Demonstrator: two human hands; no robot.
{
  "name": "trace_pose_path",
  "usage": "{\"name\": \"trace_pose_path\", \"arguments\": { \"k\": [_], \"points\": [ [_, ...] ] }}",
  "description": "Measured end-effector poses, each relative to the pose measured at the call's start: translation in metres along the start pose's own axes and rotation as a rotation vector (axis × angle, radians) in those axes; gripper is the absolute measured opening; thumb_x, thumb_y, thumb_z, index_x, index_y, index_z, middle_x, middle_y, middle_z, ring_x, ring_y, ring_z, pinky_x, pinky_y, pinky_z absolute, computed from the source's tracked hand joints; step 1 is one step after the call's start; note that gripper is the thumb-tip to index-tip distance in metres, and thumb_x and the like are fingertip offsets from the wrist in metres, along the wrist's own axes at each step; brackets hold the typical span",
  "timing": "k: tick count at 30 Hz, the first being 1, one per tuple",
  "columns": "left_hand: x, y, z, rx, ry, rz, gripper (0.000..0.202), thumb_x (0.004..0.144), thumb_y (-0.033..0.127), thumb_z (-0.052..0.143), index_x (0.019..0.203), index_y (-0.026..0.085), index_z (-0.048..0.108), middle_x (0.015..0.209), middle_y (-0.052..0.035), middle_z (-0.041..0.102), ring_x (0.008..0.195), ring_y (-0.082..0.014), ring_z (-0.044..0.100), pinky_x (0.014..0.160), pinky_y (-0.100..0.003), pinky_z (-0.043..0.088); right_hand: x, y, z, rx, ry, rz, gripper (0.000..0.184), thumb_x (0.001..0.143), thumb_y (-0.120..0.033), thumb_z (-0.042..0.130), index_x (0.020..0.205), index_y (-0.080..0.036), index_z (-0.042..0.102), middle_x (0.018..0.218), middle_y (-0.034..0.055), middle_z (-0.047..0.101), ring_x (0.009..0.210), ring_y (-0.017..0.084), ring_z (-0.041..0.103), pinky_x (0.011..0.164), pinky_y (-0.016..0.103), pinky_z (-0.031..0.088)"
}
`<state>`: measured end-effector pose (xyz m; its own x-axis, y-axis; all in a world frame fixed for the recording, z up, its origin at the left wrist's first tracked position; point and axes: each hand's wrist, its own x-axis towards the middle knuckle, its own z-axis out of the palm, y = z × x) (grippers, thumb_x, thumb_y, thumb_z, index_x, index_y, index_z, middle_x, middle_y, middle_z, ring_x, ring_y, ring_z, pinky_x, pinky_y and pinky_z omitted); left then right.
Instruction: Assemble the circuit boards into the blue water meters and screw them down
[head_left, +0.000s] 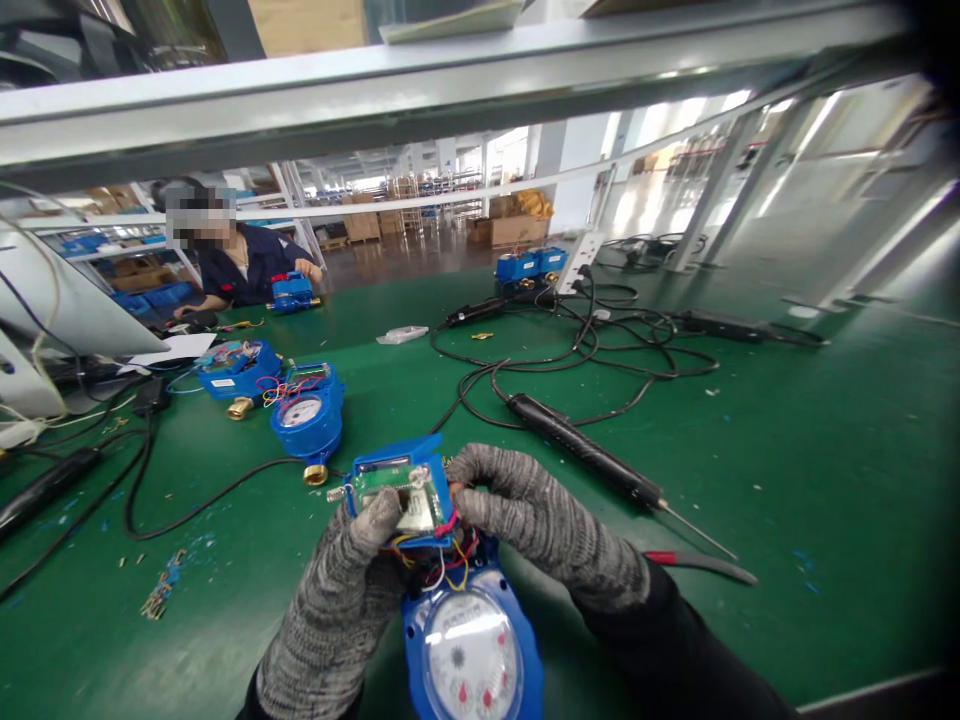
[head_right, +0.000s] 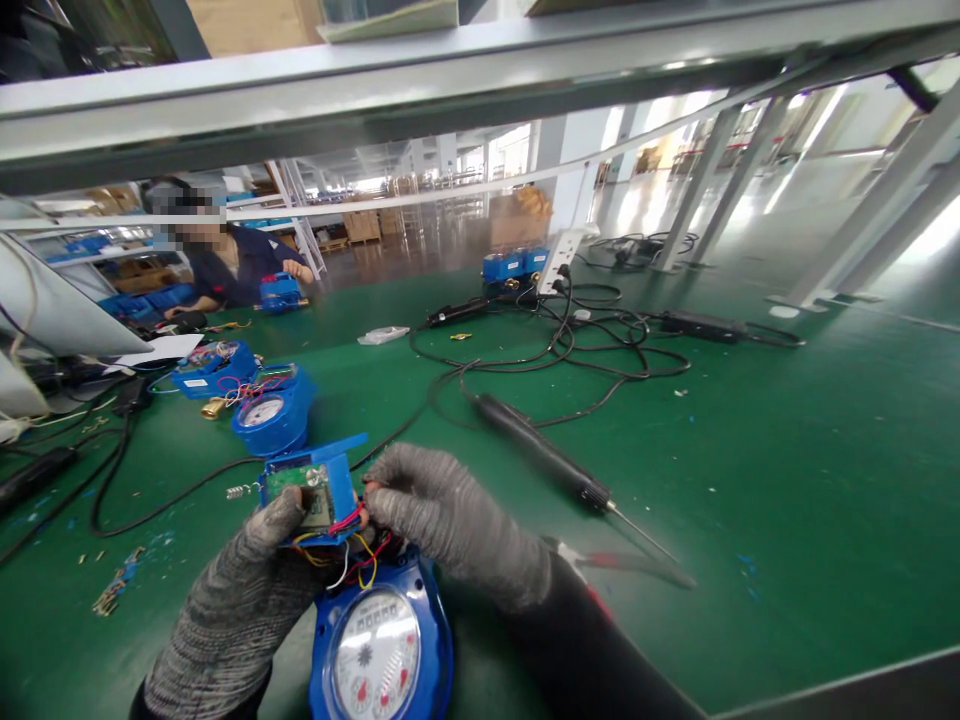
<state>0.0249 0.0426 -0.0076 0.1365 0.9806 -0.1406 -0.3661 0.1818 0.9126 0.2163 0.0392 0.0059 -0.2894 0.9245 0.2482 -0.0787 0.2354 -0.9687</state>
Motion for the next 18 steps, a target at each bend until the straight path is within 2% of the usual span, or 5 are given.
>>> {"name": "trace_pose_path", "arguments": {
  "k": [4, 9, 13, 16, 18],
  "points": [
    [-0.003, 0.011, 0.013, -0.153, -0.095, -0.113, 0.019, 0.073, 0.04, 0.072, 0.082, 0.024, 0.075, 0.085, -0.002, 0.076, 0.089, -0.0237, 0.071, 0.088, -0.038, 0.057, 0.003, 0.0, 0.003, 0.056, -0.007, 0.003, 0.025, 0.086, -0.042, 0.063, 0.084, -0.017, 0.059, 0.078, 0.0003, 0.058, 0.072, 0.013, 0.054, 0.063, 0.023, 0.046],
    [-0.011, 0.023, 0.027, -0.185, -0.141, -0.072, 0.018, 0.074, 0.042, 0.07, 0.078, 0.025, 0.075, 0.087, -0.0032, 0.076, 0.095, -0.0268, 0.07, 0.089, -0.04, 0.057, 0.003, 0.005, 0.006, 0.059, -0.003, -0.001, 0.025, 0.086, -0.042, 0.062, 0.087, -0.018, 0.059, 0.078, 0.0001, 0.059, 0.07, 0.012, 0.054, 0.062, 0.024, 0.046],
    [-0.011, 0.018, 0.025, -0.237, -0.1, -0.096, 0.017, 0.068, 0.039, 0.077, 0.076, 0.023, 0.075, 0.081, -0.0034, 0.077, 0.09, -0.0273, 0.071, 0.089, -0.041, 0.057, 0.003, 0.01, 0.007, -0.072, 0.014, -0.082, 0.025, 0.09, -0.042, 0.056, 0.093, -0.018, 0.061, 0.089, 0.0027, 0.061, 0.08, 0.016, 0.057, 0.07, 0.028, 0.048],
    [-0.007, 0.008, 0.018, -0.324, -0.127, -0.163, 0.027, 0.067, 0.037, 0.078, 0.088, 0.019, 0.076, 0.09, -0.0058, 0.077, 0.09, -0.0272, 0.071, 0.09, -0.042, 0.056, 0.003, 0.01, 0.007, -0.16, 0.017, -0.104, 0.024, 0.093, -0.041, 0.052, 0.096, -0.019, 0.062, 0.096, 0.0042, 0.063, 0.088, 0.019, 0.059, 0.077, 0.032, 0.049],
    [-0.004, 0.003, 0.013, -0.366, -0.149, -0.173, 0.025, 0.071, 0.033, 0.076, 0.091, 0.019, 0.075, 0.092, -0.0063, 0.076, 0.093, -0.0264, 0.071, 0.092, -0.041, 0.056, 0.003, 0.009, 0.007, -0.166, 0.008, -0.1, 0.023, 0.093, -0.039, 0.05, 0.096, -0.019, 0.061, 0.096, 0.0042, 0.064, 0.088, 0.019, 0.06, 0.077, 0.033, 0.05]
  ]
}}
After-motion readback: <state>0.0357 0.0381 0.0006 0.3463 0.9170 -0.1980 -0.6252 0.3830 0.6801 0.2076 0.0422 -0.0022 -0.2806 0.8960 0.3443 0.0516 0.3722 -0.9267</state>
